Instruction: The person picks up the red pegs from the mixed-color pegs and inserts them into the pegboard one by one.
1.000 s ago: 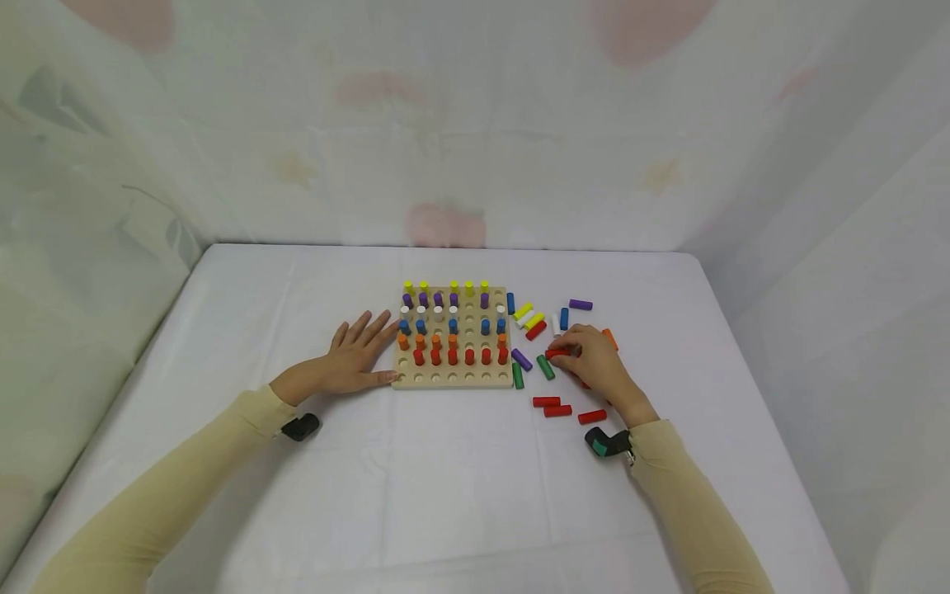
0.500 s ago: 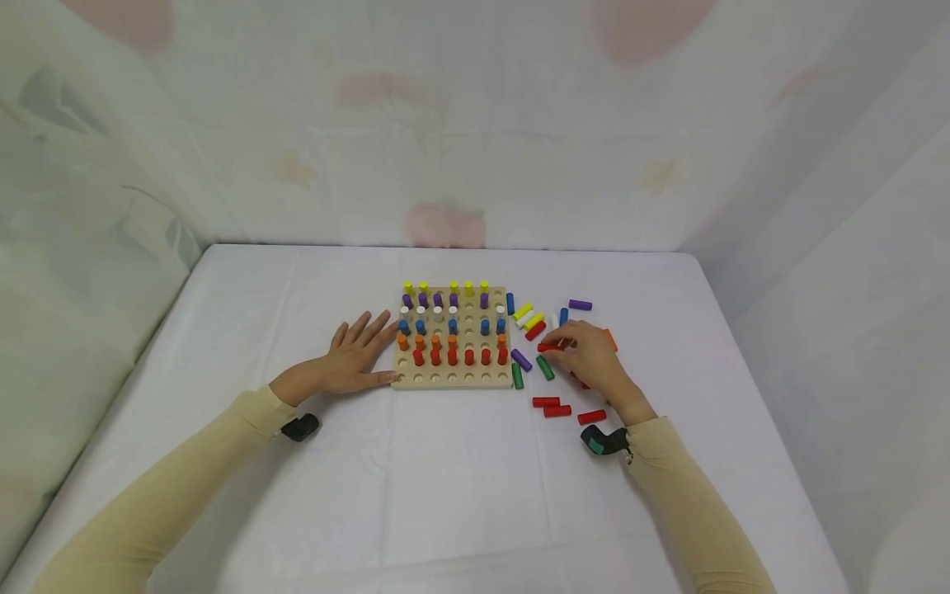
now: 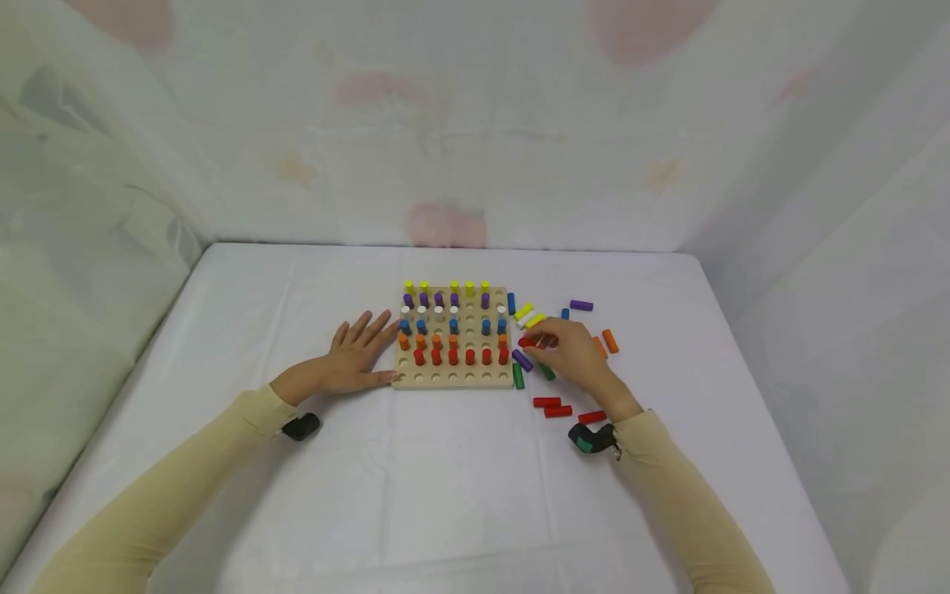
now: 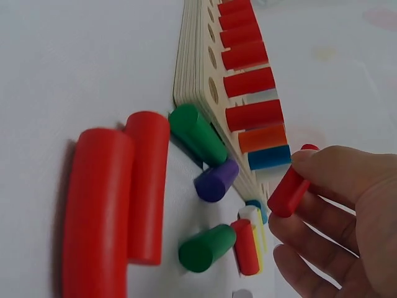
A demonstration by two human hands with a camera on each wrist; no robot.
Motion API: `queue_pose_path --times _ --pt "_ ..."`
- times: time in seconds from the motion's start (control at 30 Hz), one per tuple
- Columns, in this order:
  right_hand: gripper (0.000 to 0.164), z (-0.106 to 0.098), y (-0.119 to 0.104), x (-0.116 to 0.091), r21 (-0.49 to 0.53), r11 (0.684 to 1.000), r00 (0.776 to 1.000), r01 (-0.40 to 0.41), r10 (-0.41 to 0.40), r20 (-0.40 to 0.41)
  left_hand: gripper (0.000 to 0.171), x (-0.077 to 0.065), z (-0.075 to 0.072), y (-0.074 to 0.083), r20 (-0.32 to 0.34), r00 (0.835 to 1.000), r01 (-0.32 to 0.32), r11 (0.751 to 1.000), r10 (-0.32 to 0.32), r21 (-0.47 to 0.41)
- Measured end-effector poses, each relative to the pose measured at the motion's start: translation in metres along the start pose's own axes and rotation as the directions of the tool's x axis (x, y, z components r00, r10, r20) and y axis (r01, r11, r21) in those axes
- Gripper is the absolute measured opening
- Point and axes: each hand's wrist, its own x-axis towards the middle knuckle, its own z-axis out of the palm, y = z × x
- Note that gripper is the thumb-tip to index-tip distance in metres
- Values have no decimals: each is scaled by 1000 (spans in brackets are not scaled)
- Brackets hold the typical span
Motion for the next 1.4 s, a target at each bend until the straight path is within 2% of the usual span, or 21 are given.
queue_pose_path --times 0.17,0.57,0.83,1.4 --pt "27 4 -6 4 37 999 1000 -9 9 12 96 0 1 0 4 1000 -1 1000 1 -1" --pt "23 7 -23 13 97 995 999 25 -27 17 95 1 3 -3 -5 1000 0 1000 0 9" --pt "21 9 -33 21 133 984 993 116 -117 -2 93 0 0 2 -14 1000 10 1000 -10 29" --pt "21 32 -59 35 222 960 984 170 -176 8 93 0 -1 3 1 1000 11 999 -11 43"
